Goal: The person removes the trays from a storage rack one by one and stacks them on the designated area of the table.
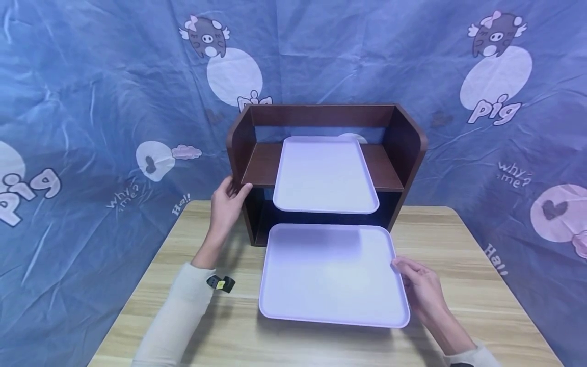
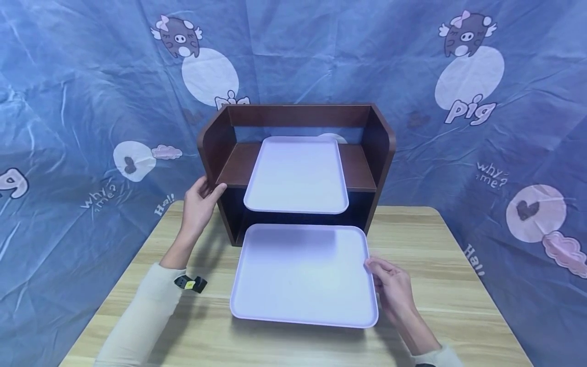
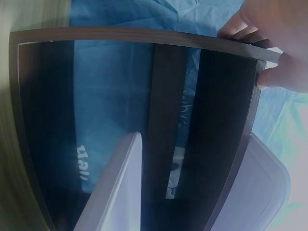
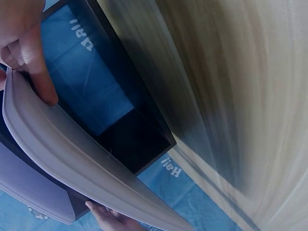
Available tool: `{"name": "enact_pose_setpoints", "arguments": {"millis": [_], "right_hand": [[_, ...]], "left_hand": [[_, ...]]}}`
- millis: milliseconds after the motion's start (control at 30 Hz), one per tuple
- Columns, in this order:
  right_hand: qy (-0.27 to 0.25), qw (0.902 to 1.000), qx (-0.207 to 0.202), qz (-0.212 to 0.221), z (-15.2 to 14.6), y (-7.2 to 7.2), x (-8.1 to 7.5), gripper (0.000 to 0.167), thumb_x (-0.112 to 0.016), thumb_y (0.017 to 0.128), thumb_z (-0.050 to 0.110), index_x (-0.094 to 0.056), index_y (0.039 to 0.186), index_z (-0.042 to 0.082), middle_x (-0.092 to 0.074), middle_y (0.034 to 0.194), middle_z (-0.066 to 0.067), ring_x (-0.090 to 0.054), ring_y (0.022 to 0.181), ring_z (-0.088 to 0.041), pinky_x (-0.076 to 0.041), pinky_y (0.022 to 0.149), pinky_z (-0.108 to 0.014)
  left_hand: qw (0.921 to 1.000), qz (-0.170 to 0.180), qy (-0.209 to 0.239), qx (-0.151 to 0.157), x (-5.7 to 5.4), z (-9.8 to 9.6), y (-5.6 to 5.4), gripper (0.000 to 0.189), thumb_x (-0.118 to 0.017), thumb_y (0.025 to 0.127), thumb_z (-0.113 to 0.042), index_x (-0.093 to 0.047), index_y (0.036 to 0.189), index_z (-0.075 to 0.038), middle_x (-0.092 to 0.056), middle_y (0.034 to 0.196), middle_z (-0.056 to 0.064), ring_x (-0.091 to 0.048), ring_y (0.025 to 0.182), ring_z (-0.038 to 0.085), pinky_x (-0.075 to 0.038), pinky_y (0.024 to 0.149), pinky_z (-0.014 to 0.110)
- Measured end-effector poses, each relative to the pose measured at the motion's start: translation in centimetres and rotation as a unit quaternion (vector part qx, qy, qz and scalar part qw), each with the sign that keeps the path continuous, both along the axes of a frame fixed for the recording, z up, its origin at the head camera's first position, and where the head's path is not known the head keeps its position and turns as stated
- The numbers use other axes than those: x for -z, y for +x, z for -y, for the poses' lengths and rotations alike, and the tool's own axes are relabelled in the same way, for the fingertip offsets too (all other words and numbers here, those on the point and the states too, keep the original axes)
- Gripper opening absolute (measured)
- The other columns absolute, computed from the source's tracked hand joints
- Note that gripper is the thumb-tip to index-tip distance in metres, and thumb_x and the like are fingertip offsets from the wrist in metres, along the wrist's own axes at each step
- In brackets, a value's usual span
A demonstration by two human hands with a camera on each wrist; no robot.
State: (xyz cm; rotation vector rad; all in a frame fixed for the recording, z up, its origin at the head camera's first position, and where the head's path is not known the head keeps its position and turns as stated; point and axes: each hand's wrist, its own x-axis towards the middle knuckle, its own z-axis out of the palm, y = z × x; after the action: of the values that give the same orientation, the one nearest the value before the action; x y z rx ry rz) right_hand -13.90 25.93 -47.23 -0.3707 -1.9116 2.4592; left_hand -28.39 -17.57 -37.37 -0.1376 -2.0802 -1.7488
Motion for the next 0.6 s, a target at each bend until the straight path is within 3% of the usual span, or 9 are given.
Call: {"name": "enact_pose_setpoints", "arguments": {"millis": [600], "right_hand": [[0.002,0.9997,0.001,0.023,1.1,0.6,1.8,0.032,-0.065,0.105,0.011,-0.084,0.094,0.034,-0.079,0.078,0.006,-0.071,0.067,-0.006,-0.066,0.063,-0.026]], "left_hand": [[1.0000,0.006,-0.002,-0.005,-0.2,-0.1,0.1,0.046,-0.076,0.100,-0.014,-0.063,0.140,0.004,-0.067,0.140,0.028,-0.066,0.134,0.034,-0.056,0.112,0.037]]}}
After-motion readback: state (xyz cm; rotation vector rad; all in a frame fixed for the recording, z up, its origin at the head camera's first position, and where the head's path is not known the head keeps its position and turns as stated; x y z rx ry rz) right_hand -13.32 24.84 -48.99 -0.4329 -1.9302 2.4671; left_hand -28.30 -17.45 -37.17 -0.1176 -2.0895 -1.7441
